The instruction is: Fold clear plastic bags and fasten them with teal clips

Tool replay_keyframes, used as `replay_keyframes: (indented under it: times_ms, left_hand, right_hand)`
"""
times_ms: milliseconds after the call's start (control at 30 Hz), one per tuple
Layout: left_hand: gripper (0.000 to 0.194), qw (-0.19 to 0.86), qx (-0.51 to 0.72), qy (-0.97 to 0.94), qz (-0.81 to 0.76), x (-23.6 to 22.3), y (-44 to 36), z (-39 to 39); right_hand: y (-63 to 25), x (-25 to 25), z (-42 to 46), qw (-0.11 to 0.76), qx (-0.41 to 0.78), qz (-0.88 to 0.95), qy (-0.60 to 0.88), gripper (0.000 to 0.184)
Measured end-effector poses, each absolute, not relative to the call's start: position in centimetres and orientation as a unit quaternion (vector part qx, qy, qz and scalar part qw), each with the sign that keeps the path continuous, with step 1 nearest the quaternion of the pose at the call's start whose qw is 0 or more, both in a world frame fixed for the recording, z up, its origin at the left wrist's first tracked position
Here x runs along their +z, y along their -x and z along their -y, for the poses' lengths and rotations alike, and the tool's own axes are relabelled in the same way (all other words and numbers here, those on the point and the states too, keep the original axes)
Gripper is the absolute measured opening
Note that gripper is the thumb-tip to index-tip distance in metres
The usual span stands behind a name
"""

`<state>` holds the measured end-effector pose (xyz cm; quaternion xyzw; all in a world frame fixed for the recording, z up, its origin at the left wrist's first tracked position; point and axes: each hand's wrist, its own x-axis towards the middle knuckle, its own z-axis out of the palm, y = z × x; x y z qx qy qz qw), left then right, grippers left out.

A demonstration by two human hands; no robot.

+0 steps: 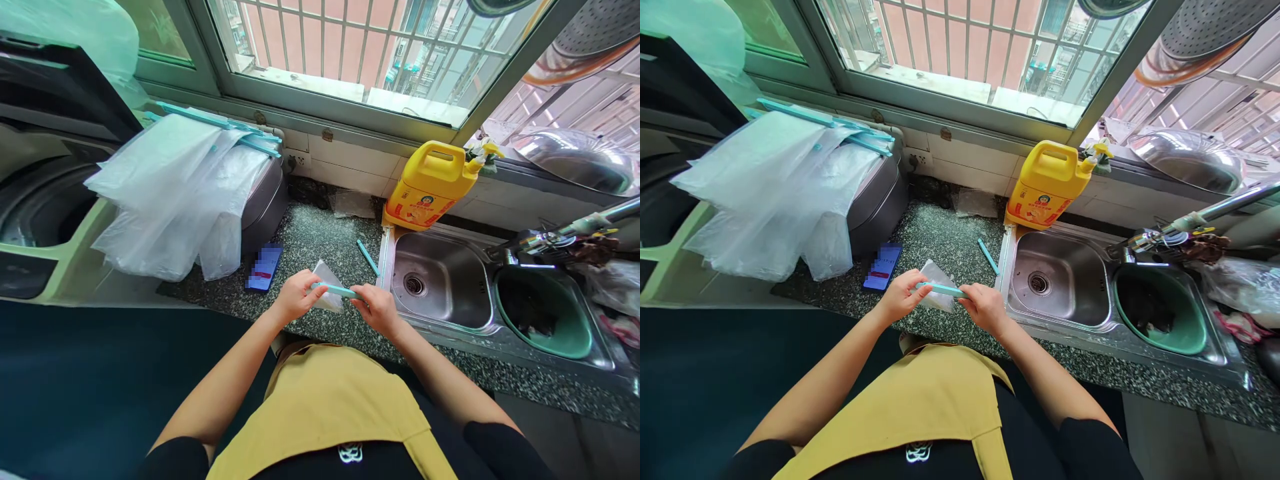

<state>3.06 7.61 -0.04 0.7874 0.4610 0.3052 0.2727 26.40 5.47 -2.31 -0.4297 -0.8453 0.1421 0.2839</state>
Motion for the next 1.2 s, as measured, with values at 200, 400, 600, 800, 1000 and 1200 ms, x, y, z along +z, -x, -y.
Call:
replay_keyframes:
  times_ms: [200,400,600,800,1000,1200]
  left_hand:
    - [0.049,0.298,0.316,-0.756,-0.490,-0.4,-3.7,-7.0]
    - [0.049,0.343,0.334,-0.731,-0.486,-0.5,-3.8,-6.6]
    - [0.053,0.401,0.342,-0.690,-0.496,-1.1,-3.7,-6.2]
    - [0.056,0.386,0.309,-0.676,-0.546,-4.5,-2.1,-8.2]
    - [0.044,0.336,0.257,-0.637,-0.644,-8.4,0.6,-12.0]
    - [0.048,0.327,0.267,-0.629,-0.652,-8.8,0.5,-11.5]
  right_hand:
    - [-25.9,-2.6,-5.0,0.313,0.067,0.851,0.417,0.025]
    - [-25.8,-3.4,-4.5,0.355,0.069,0.842,0.399,0.024]
    - [-25.5,-4.3,-4.2,0.377,0.099,0.831,0.397,0.026]
    - [-24.5,-5.4,-5.3,0.353,0.120,0.824,0.427,0.026]
    - [-24.1,-5.5,-6.1,0.342,0.115,0.810,0.463,0.026]
    - [-25.2,-5.3,-5.5,0.358,0.127,0.799,0.467,0.025]
